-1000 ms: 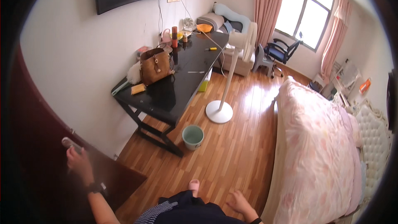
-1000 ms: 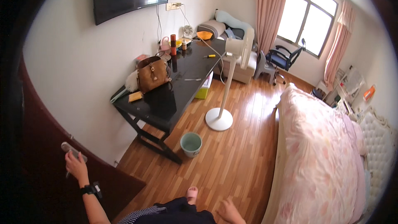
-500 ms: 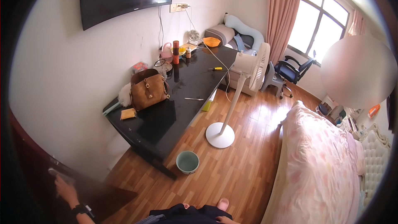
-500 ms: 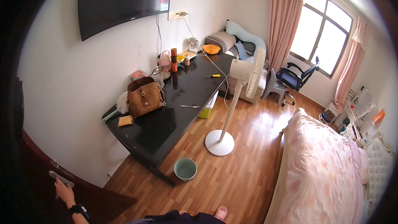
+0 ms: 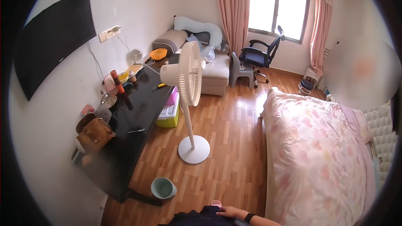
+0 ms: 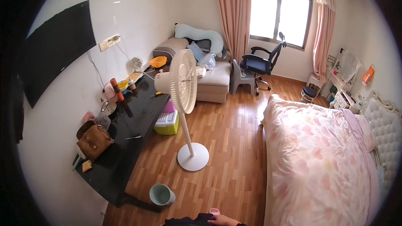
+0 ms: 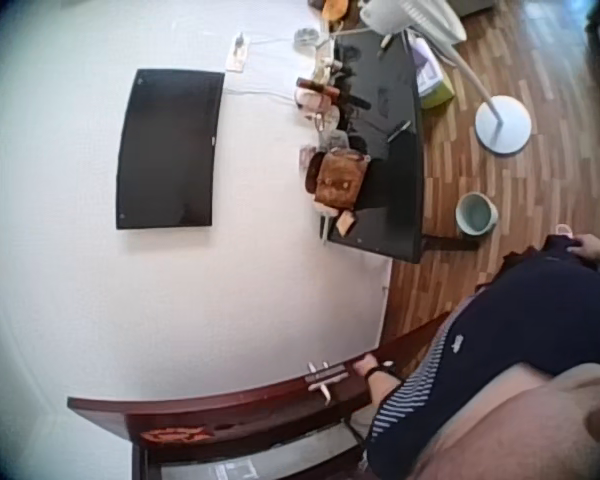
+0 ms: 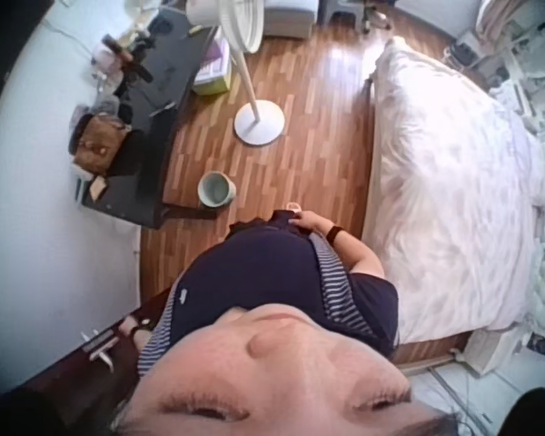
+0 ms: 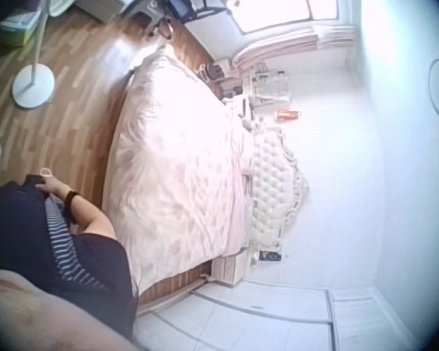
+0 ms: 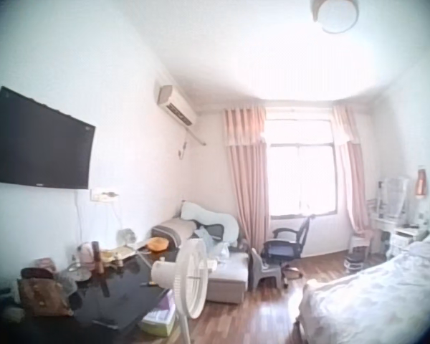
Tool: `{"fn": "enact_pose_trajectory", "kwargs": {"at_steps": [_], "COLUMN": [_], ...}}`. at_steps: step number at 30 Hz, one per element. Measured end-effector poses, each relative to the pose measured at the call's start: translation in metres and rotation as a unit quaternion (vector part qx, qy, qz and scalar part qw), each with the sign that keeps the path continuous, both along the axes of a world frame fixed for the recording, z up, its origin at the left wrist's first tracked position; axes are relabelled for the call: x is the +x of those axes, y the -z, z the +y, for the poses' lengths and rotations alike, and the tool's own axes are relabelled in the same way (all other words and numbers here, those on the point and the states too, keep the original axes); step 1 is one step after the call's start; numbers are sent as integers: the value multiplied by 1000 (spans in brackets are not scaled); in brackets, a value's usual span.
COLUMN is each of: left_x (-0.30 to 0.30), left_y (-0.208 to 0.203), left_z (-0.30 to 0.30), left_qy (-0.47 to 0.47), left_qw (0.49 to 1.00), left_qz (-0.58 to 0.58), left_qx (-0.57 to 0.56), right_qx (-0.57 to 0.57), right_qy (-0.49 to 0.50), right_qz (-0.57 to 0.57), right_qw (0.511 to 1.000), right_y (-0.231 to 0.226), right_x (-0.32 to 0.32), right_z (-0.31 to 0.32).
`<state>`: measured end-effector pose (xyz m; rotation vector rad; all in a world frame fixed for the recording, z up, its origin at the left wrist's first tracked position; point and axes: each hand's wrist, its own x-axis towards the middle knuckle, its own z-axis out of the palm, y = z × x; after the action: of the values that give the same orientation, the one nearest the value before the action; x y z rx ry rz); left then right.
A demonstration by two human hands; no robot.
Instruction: Washing a ceramic pot in a kitchen and then repairing a small portable fan with a screwdriver in a bedroom.
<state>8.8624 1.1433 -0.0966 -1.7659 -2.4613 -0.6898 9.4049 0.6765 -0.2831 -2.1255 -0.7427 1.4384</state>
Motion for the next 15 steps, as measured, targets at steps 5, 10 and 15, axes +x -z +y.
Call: {"fn": "enact_pose_trajectory", "kwargs": {"at_steps": [5,10,15], "left_x": [101,119,208], "left_y": [121,211,153], "left_z": [-41,-64,-33], "left_qy": [152,154,370], "left_qw": [950,806,757], "left_qz": [-36,-193,231], "left_qx": [-269,-538,-487], "right_qx": [17,131,134], "right_qy": [-45,22,73], "right_qz": [-34,-13,11], "right_qw": [998,991,988], "right_y": [15,-52,-41], "right_x": [42,68,106], "right_z": [-31,-45,-73]}}
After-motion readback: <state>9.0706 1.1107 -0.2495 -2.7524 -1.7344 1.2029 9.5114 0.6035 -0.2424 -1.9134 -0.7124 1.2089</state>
